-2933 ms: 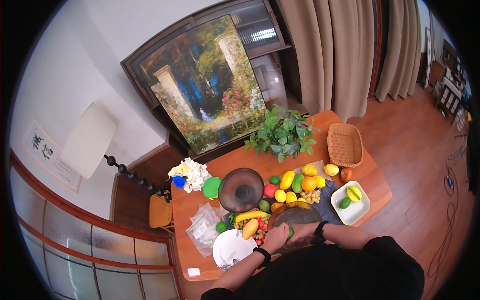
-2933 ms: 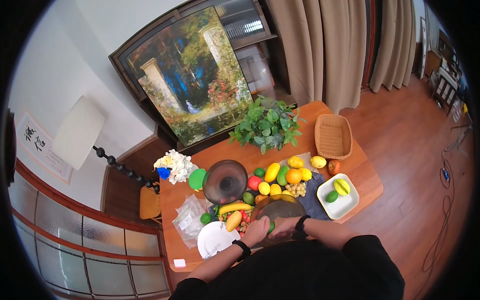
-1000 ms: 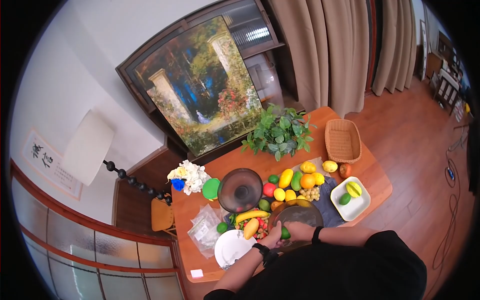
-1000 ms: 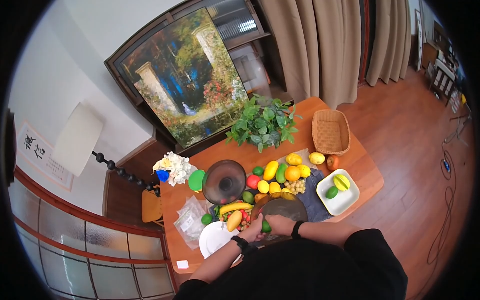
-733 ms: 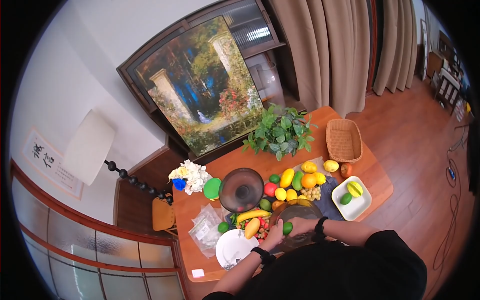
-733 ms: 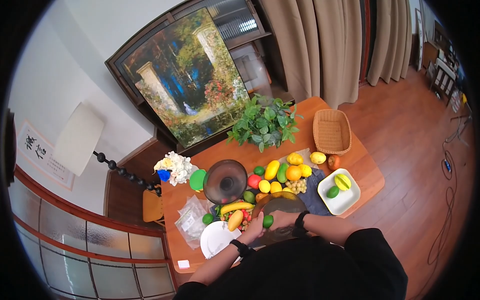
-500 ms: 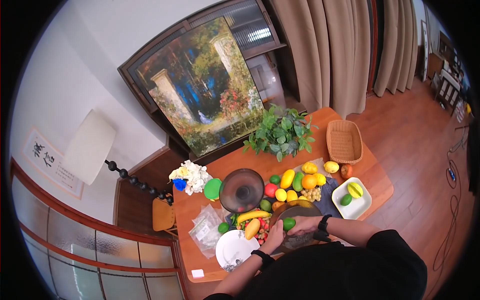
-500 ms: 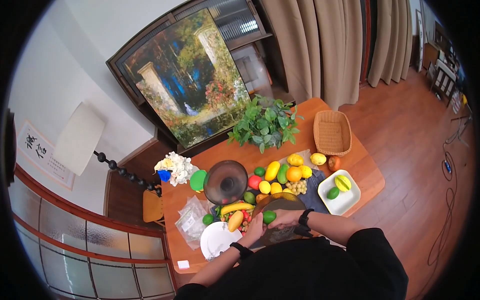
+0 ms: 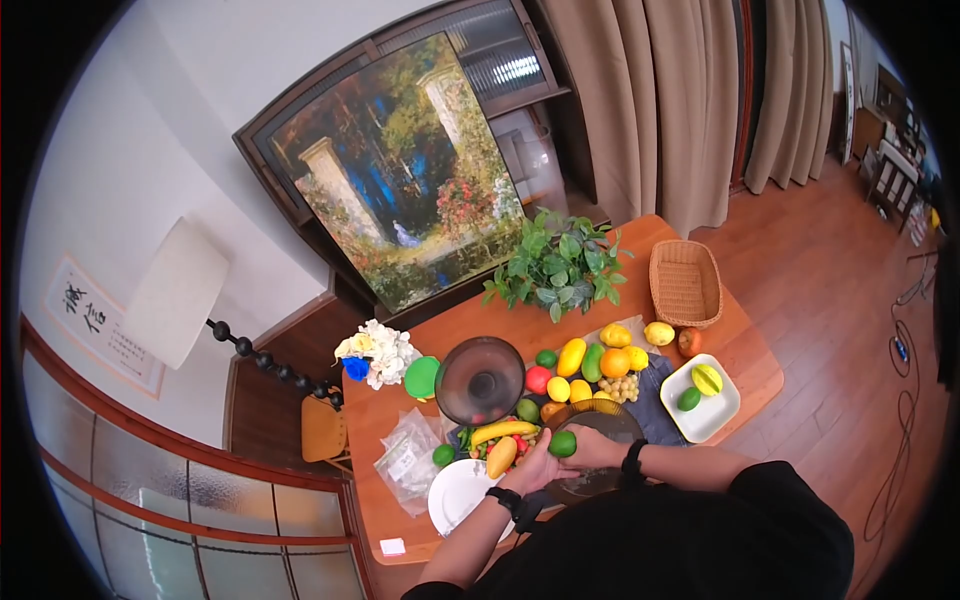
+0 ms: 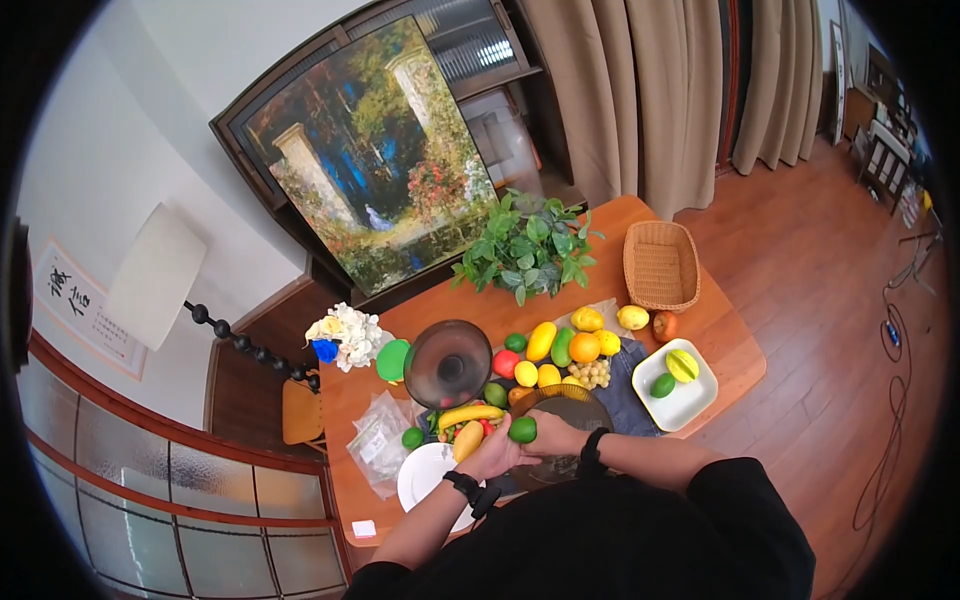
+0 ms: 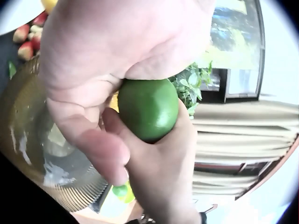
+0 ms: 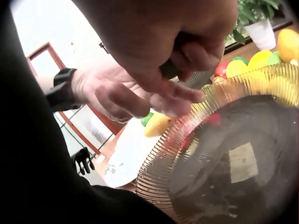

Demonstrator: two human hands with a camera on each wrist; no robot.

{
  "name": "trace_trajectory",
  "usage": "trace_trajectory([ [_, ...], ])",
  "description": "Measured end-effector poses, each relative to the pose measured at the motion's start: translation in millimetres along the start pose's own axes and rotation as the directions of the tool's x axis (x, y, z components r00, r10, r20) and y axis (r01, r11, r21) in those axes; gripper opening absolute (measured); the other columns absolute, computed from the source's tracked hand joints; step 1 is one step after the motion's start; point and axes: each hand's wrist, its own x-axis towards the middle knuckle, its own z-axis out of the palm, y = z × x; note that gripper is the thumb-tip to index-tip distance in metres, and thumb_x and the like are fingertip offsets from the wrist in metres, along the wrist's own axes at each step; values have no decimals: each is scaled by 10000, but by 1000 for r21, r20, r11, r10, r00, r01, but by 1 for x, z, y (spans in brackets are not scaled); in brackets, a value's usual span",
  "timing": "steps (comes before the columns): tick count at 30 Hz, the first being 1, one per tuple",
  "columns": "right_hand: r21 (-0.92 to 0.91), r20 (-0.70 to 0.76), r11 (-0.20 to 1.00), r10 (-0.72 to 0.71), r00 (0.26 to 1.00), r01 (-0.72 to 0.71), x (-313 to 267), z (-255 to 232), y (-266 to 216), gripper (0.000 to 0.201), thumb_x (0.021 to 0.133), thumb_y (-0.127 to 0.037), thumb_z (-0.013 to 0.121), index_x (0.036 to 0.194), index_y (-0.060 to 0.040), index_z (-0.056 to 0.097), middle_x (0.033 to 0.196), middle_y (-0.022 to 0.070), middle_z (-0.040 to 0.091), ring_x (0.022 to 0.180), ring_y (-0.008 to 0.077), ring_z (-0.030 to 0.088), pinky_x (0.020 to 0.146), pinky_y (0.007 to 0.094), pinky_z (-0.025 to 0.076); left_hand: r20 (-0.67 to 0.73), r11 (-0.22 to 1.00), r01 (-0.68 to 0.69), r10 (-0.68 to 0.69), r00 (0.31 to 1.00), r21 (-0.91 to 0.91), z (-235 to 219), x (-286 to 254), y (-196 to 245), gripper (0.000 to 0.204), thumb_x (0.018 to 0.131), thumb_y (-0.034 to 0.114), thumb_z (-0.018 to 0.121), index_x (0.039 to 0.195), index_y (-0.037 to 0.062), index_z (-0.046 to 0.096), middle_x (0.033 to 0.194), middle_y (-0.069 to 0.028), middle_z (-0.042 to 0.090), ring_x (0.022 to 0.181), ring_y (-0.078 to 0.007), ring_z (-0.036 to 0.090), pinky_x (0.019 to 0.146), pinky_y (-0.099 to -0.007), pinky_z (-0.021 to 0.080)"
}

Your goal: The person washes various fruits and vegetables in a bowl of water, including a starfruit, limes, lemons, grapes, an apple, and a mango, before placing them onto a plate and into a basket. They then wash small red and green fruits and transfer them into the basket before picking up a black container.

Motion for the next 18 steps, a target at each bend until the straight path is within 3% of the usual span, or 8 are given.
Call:
trace_trajectory([
  [1, 78, 21, 997, -1, 1000, -1, 2, -2, 1, 550, 709, -317, 803, 1076, 3, 547, 1001, 230, 635, 940, 426, 640, 813, 492, 518, 69, 999, -42, 42, 997, 3, 0, -1, 1, 804, 975, 700, 191, 1507, 103, 282, 1474, -160, 448, 1336, -380, 465, 1104, -569, 350],
  [5, 17, 13, 1000, -9, 1000, 9, 4, 2, 1, 561, 728, -307, 788, 1115, 7, 530, 1001, 247, 631, 941, 434, 635, 817, 496, 516, 45, 992, -101, 104, 994, -76, 0, 5, -8, 789, 986, 684, 181, 1470, 80, 333, 1441, -164, 481, 1297, -370, 507, 1076, -577, 386],
  [8, -250, -78, 968, 9, 997, -29, -2, 16, 10, 595, 741, -301, 776, 1167, 9, 499, 1002, 273, 626, 935, 440, 638, 808, 489, 519, -124, 991, -85, 73, 990, -100, -9, 22, -16, 784, 979, 695, 200, 1474, 102, 334, 1416, -188, 492, 1257, -384, 538, 1054, -564, 411],
  [10, -282, -4, 959, -17, 1000, 15, -5, 19, 17, 629, 762, -303, 765, 1212, 7, 455, 996, 293, 619, 944, 443, 638, 796, 480, 523, -271, 975, 220, -216, 938, -15, -11, 25, -18, 784, 982, 680, 212, 1439, 63, 370, 1367, -226, 517, 1186, -412, 586, 1037, -575, 427],
  [11, -243, 16, 970, 20, 1000, -16, -7, 20, 15, 551, 750, -286, 770, 1143, 20, 535, 985, 277, 650, 933, 421, 660, 793, 462, 538, -325, 982, 190, -177, 929, 8, -8, 23, -24, 785, 976, 683, 262, 1381, 28, 414, 1272, -242, 570, 945, -399, 693, 854, -517, 558],
  [12, -243, 16, 970, 21, 1000, -16, -6, 18, 15, 551, 750, -286, 770, 1143, 20, 535, 985, 277, 650, 933, 421, 660, 793, 462, 538, -325, 982, 190, -177, 929, 8, -5, 25, -27, 785, 976, 683, 262, 1381, 28, 414, 1272, -242, 570, 945, -399, 693, 854, -517, 558],
  [15, -367, 224, 918, 247, 943, -153, -9, -1, -8, 349, 683, -272, 775, 885, 1, 698, 884, 225, 708, 869, 365, 698, 759, 450, 556, -417, 913, 120, 59, 907, 389, 11, 15, -31, 665, 987, 625, 380, 1241, 23, 505, 912, -180, 663, 516, -244, 658, 453, -295, 531],
  [18, -281, 325, 958, 152, 933, -58, -8, 12, 15, 382, 678, -312, 780, 892, -7, 696, 824, 198, 710, 745, 327, 704, 666, 418, 550, -324, 802, 104, 116, 939, 588, -10, 18, -36, 631, 1001, 603, 363, 1117, 21, 578, 803, -143, 640, 448, -205, 585, 418, -297, 479],
])
